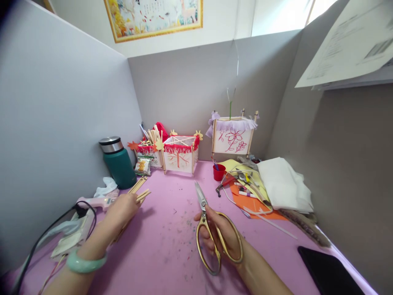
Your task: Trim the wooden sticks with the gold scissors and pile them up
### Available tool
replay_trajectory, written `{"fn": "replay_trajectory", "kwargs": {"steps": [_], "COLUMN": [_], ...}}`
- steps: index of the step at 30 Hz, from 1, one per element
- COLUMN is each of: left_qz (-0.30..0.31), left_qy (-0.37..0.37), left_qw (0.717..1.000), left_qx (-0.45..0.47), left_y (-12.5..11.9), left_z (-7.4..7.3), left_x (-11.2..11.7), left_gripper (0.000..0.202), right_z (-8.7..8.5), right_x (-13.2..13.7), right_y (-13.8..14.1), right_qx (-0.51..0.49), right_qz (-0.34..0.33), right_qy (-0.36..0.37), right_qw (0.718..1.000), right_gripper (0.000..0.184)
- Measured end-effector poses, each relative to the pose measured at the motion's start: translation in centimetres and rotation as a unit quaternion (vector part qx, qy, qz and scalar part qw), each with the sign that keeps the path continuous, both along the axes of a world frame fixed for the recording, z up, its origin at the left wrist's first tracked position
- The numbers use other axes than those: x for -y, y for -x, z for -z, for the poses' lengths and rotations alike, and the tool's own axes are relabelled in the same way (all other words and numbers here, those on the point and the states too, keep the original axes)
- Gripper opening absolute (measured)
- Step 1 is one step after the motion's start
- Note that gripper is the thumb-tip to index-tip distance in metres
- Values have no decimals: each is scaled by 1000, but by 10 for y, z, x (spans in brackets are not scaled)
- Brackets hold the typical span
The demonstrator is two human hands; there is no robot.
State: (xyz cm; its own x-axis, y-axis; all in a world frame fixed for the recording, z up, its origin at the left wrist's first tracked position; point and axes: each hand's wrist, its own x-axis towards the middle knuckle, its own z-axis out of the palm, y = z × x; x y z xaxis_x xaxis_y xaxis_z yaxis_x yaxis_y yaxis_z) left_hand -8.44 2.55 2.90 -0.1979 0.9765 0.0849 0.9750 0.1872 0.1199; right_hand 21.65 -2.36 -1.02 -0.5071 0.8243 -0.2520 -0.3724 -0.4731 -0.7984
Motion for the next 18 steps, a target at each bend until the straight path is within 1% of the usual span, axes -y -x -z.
{"fn": "replay_trajectory", "kwargs": {"steps": [5, 12, 18], "left_qz": [0, -4, 10], "left_qy": [14, 21, 22], "left_qw": [999, 998, 998], "left_qx": [-31, -52, -53], "left_y": [0, -1, 0], "left_z": [10, 14, 18], "left_x": [-1, -5, 3], "left_gripper": [27, 29, 27], "right_z": [1, 9, 9], "right_x": [0, -3, -2], "right_y": [0, 0, 1], "right_qx": [23, 31, 34], "right_qz": [2, -20, -23], "right_qy": [-25, -38, -31], "right_qw": [999, 999, 999], "right_gripper": [37, 37, 38]}}
